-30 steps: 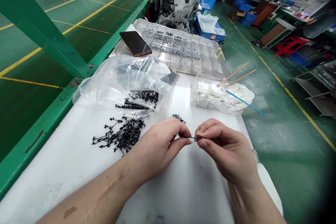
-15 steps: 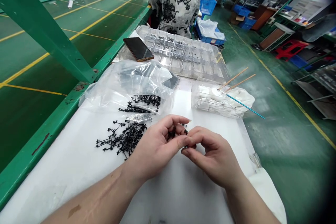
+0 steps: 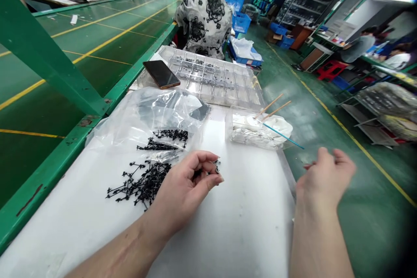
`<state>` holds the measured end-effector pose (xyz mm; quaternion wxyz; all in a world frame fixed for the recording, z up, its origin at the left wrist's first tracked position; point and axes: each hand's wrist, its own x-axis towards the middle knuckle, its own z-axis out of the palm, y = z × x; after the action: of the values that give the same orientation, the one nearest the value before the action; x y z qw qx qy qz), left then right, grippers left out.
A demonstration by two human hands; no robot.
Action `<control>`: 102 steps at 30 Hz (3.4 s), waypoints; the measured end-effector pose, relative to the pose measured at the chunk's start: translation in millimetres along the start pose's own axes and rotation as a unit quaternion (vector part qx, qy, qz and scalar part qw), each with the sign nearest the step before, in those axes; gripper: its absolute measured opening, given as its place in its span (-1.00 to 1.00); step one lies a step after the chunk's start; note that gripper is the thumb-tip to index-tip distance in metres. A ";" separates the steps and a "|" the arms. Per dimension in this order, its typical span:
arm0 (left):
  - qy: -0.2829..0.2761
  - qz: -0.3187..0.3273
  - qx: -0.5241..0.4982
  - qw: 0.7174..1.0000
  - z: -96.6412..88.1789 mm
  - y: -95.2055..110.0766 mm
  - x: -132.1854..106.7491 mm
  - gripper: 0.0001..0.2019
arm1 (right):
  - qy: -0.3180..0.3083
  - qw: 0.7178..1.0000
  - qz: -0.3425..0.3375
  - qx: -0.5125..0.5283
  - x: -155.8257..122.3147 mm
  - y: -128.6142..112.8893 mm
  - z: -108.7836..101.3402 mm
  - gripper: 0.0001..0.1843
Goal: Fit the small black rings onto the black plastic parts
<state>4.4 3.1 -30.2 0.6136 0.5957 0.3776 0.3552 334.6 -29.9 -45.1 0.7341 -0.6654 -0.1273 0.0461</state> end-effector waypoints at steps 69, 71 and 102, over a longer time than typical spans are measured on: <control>0.019 0.009 -0.009 1.000 -0.6 7.3 -5.2 -0.62 | -0.347 0.924 0.007 0.163 -70.4 -37.2 1.5 -0.79; 0.020 0.008 -0.005 1.000 -0.9 7.3 -5.2 -0.62 | -0.342 0.925 0.007 0.163 -70.5 -37.5 0.9 -0.78; 0.006 0.092 0.057 0.994 -2.0 -6.7 -3.2 -0.71 | -0.041 0.995 0.086 0.039 -2.9 14.1 7.0 -0.60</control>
<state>1.0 0.9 -36.8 0.5411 0.6596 0.3444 0.3919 331.4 -22.4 -58.8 0.7470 -0.6422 -0.0981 0.1411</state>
